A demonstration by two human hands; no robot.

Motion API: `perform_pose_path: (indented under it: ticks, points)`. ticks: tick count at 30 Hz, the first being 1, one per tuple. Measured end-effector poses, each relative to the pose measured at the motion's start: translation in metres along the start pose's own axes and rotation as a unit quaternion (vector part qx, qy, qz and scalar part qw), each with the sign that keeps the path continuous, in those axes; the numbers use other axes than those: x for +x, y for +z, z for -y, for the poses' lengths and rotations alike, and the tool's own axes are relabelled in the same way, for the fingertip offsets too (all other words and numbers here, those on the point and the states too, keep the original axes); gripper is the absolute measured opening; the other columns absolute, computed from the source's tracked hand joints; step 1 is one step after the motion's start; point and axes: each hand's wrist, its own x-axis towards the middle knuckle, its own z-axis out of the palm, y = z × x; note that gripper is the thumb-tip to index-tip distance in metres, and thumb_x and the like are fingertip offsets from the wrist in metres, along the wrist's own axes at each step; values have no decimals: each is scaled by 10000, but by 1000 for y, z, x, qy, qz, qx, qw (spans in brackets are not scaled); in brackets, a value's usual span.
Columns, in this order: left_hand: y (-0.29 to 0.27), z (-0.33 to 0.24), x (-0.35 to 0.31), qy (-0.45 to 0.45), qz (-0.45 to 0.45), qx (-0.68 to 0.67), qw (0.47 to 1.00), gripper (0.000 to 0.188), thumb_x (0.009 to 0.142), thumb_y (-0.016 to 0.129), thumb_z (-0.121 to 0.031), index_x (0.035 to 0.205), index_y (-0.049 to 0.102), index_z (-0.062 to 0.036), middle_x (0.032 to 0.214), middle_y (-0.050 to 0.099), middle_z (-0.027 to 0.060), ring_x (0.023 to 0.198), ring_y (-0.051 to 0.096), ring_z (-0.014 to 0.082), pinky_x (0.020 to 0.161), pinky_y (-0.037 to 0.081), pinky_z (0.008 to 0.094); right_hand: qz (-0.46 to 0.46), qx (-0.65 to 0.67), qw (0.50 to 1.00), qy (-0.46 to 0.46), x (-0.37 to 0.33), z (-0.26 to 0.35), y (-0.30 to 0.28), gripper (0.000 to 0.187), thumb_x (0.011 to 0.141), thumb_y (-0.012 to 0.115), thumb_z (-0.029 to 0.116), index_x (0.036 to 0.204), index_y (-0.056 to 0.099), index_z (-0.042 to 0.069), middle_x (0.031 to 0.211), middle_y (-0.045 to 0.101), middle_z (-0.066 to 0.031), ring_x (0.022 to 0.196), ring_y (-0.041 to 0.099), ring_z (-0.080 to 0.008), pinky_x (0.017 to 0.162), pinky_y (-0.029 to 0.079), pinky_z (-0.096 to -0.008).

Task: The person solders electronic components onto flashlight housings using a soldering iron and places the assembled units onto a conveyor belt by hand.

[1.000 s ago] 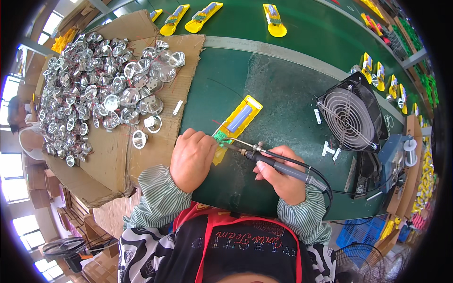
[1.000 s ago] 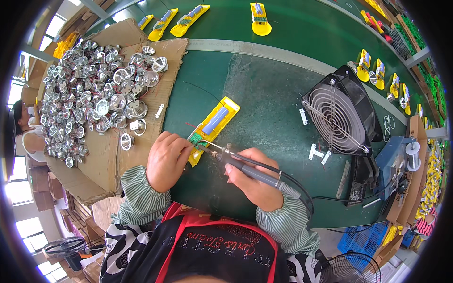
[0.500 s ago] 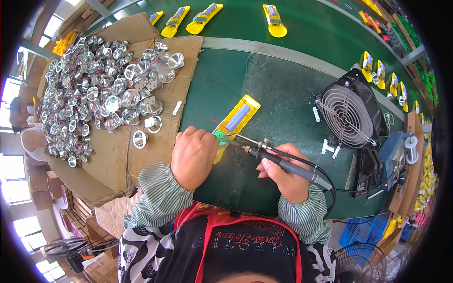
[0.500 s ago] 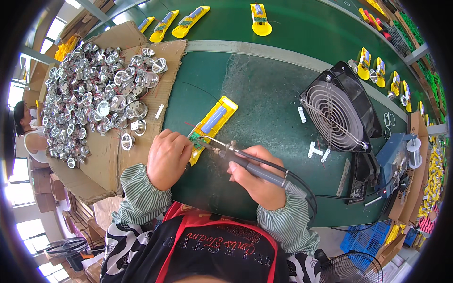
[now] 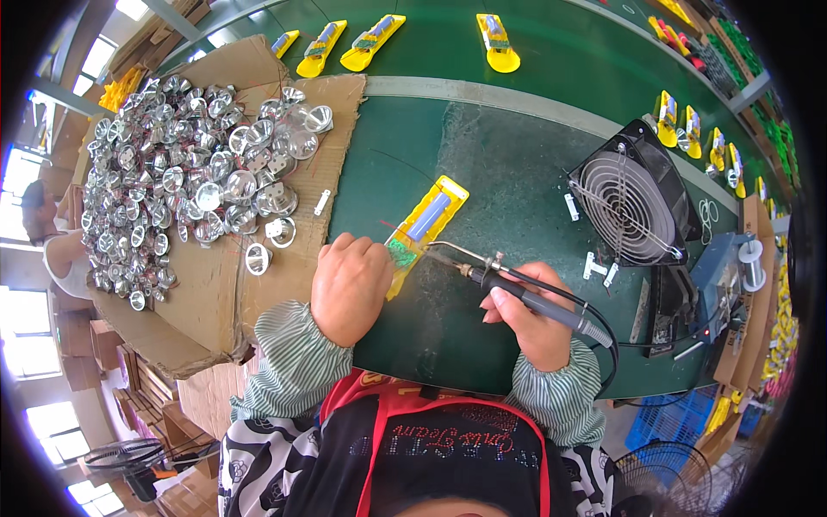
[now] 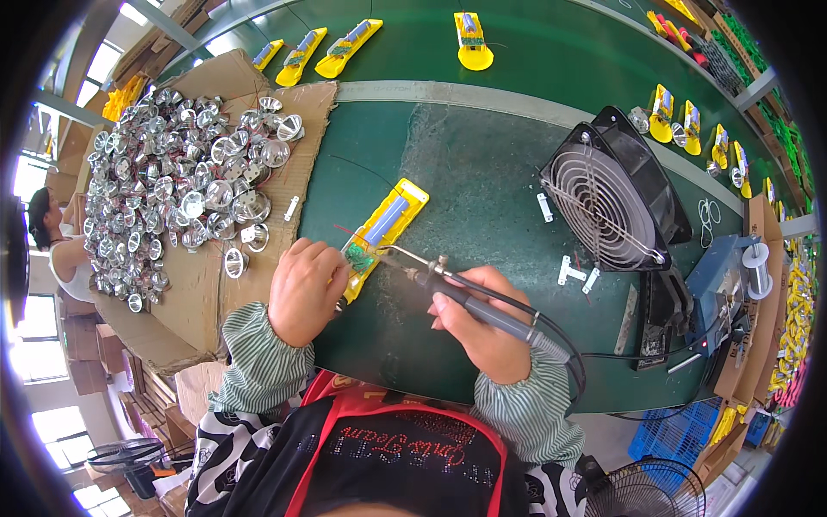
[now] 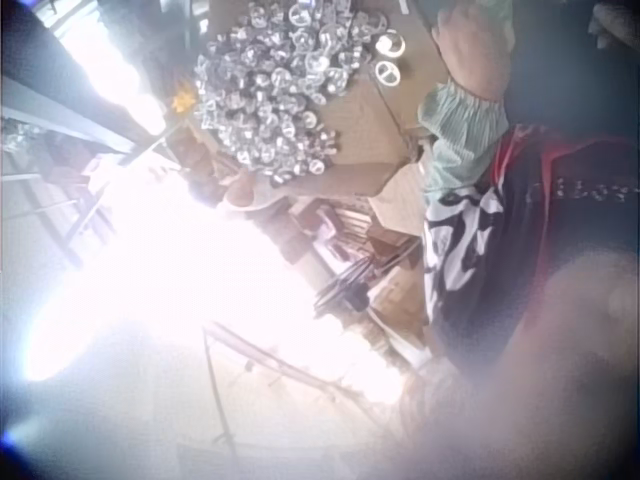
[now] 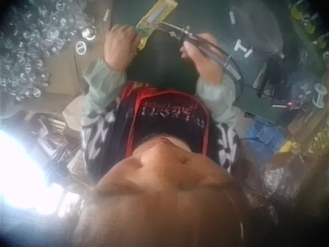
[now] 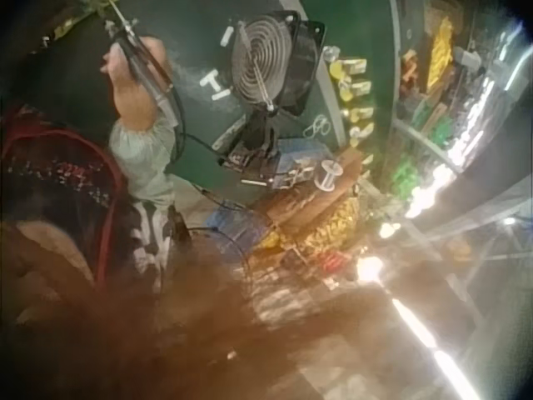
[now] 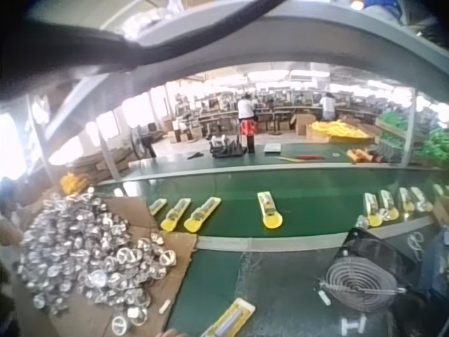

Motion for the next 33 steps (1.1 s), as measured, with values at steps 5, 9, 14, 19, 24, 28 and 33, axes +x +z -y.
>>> perform_pose_path:
  ticks: [5,9,14,19,24,28,33]
  points:
    - [-3,13,-14,22,-35,-85,996,70,758,630,-71,796,591,-27,770,561,103,781,526,298,709,425,396,-17,5,1000,11,-5,3,-9,166,840,626,11,952,522,-54,781,649,-148,649,630,-146,591,540,-264]
    - [-9,13,-26,53,-25,-54,997,222,766,684,-159,924,591,-32,985,562,126,898,539,305,778,441,386,-31,-5,999,0,-11,6,-17,158,843,618,5,953,522,-54,781,648,-147,652,630,-146,596,540,-264]
    - [3,14,-10,47,25,-70,996,383,751,724,-230,1031,559,-27,1062,551,139,887,566,315,778,469,390,-42,2,999,8,-11,5,-26,166,841,618,1,968,526,-54,787,648,-146,655,630,-146,604,542,-266]
    - [18,-8,95,64,37,-235,969,365,756,720,-177,1036,559,-6,1057,550,141,757,607,251,695,499,343,-93,4,996,10,-15,1,-38,154,835,623,0,948,536,-58,781,653,-151,650,638,-158,590,542,-268]
    - [89,-45,260,146,139,-490,848,460,861,620,-110,1286,461,-31,1243,521,138,971,616,201,845,495,312,-115,16,993,14,-14,3,-40,158,829,629,-6,947,538,-59,778,649,-155,658,641,-166,592,547,-272]
    - [86,-76,322,207,69,-366,904,529,888,541,-69,1384,360,-90,1429,348,165,1210,504,285,951,452,345,-144,34,988,49,-10,4,-44,176,818,640,-11,956,543,-64,780,649,-157,665,646,-171,593,552,-274]
    - [78,-69,328,93,-128,241,958,400,888,566,-319,1272,483,-242,1269,457,102,938,592,315,803,530,367,-149,21,987,57,-8,0,-52,179,814,650,-1,942,543,-65,770,657,-156,665,650,-166,599,551,-273]
